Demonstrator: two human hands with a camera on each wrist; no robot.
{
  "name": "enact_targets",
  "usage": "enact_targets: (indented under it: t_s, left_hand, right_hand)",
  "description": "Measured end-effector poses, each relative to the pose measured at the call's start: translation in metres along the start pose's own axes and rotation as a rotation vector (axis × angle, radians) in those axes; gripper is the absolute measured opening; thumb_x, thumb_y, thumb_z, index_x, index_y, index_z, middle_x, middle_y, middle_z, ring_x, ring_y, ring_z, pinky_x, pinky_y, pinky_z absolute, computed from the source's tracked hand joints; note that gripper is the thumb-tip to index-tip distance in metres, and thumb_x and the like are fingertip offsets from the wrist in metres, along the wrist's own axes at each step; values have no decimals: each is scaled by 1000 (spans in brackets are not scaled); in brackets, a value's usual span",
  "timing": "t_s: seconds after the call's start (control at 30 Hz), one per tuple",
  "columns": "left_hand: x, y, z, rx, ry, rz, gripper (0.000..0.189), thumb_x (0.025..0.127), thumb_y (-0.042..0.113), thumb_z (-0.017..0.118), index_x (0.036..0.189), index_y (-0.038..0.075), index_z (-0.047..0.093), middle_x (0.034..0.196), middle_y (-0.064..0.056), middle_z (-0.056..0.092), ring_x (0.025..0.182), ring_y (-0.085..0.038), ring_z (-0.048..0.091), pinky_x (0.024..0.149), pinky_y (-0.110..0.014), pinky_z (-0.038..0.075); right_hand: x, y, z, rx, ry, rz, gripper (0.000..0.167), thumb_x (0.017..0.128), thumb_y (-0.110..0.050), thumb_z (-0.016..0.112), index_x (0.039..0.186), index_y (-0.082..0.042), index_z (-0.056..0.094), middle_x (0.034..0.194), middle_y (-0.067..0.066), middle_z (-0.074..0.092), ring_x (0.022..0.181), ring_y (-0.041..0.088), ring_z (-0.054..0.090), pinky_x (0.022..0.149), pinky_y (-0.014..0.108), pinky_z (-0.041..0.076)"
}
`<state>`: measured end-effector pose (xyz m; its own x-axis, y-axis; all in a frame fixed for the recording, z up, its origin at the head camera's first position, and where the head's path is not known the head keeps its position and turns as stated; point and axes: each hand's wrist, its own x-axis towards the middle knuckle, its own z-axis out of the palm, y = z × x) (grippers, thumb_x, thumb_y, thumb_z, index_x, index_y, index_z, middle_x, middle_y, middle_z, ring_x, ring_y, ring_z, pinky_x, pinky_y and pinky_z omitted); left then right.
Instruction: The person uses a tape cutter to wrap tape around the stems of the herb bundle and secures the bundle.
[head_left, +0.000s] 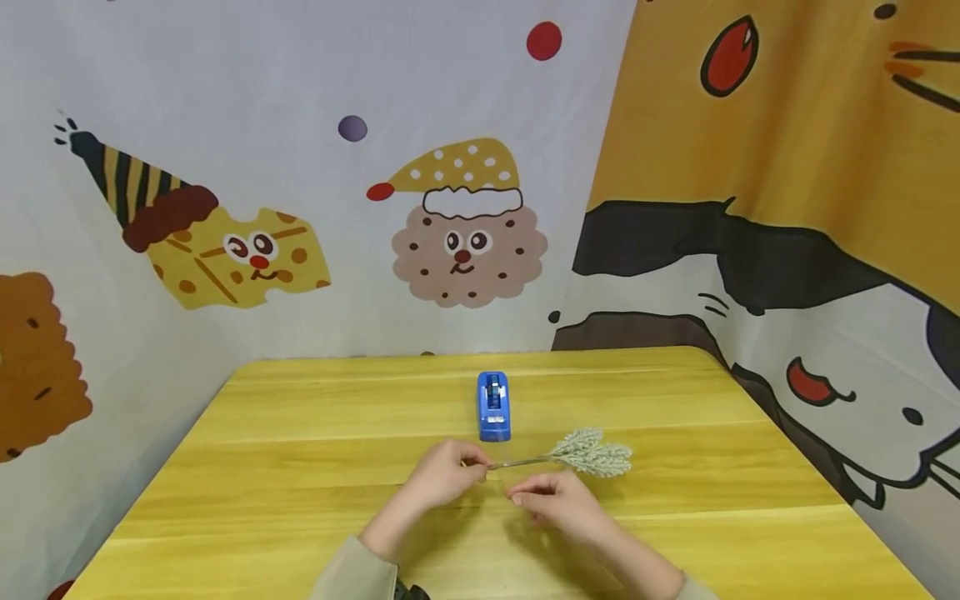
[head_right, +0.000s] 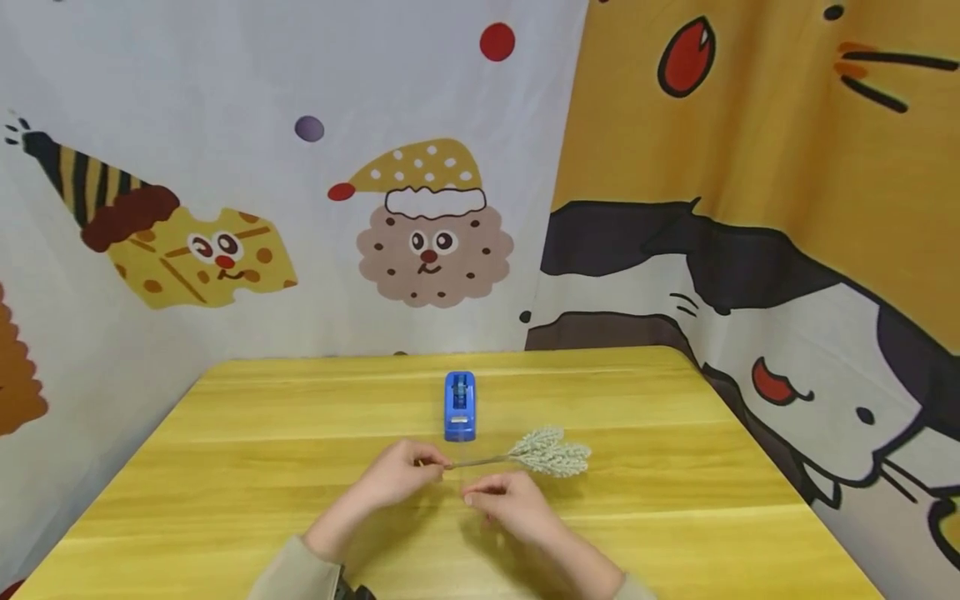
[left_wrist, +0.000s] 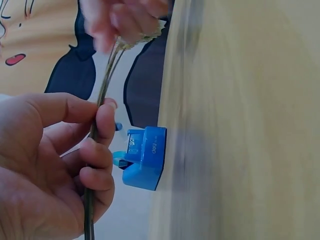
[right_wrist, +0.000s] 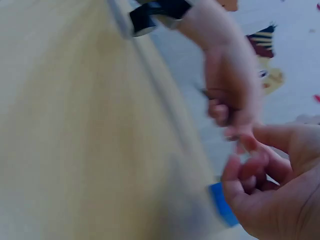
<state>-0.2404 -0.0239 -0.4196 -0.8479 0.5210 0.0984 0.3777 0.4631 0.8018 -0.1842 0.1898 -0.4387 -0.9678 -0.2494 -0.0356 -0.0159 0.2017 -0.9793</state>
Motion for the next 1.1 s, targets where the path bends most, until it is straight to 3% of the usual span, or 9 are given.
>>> enact_targets:
  t_s: [0.1,0.23,0.43,0.5,0.6,0.7,0.8,0.97,1.1]
  left_hand:
    - [1,0,1,1,-16,-7,17,87,9,62,97,4,75,79,5,65,51,-7,42,44,-20,33]
    - [1,0,-1,10,-23,-6,16,87,7,63,97,5,76,80,4,66,54,-7,45,46,-21,37]
    - [1,-1,-2,48,-20,6,15,87,6,67,97,10,78,91,0,72,62,-8,52,54,-25,44]
    - [1,-3,-2,54,-18,14,15,86,6,69,97,11,78,94,-1,73,67,-7,55,58,-26,46]
    - [1,-5,-2,45,-19,13,16,85,6,70,97,12,78,97,-2,73,71,-7,57,60,-26,47]
    - [3,-6,-1,26,-21,5,16,85,6,70,98,12,78,96,-2,73,66,-8,56,56,-25,46]
    - [3,-7,-2,16,-27,10,16,85,6,70,97,12,78,96,-2,73,68,-8,58,57,-24,47]
    - [1,-10,-3,8,-56,22,16,84,4,70,96,11,78,98,-3,73,79,-10,62,64,-27,50]
    - [6,-13,-5,-4,-92,7,15,83,5,71,96,9,78,97,-4,73,73,-11,60,61,-27,48]
  right_hand:
    - [-1,-24,-16,-114,-60,-67,25,91,-16,66,104,5,70,100,15,68,78,26,62,71,38,56]
    - [13,-51,-36,-312,-91,-150,20,93,-17,64,102,-1,72,95,7,69,82,28,64,70,37,56]
    - [52,-58,-54,-542,-219,-193,18,94,-15,63,104,-5,74,100,7,71,88,18,66,75,36,55]
    - [63,-54,-56,-578,-291,-174,18,93,-14,63,104,-4,74,101,8,72,81,16,64,71,33,53]
    - [73,-50,-57,-608,-402,-139,17,93,-14,64,99,-4,76,87,6,71,66,11,55,64,28,47]
    - [76,-47,-57,-641,-478,-125,15,91,-15,66,94,-5,77,76,3,67,58,8,46,58,23,43]
    - [76,-45,-54,-671,-497,-116,13,88,-13,69,90,-4,78,73,1,69,58,8,54,57,22,46]
    - [72,-39,-43,-661,-462,-67,9,86,-6,70,82,-2,77,67,1,69,59,20,66,57,31,54]
    - [70,-36,-39,-684,-410,-63,9,85,-5,71,79,-5,77,62,-3,67,56,18,65,56,32,54]
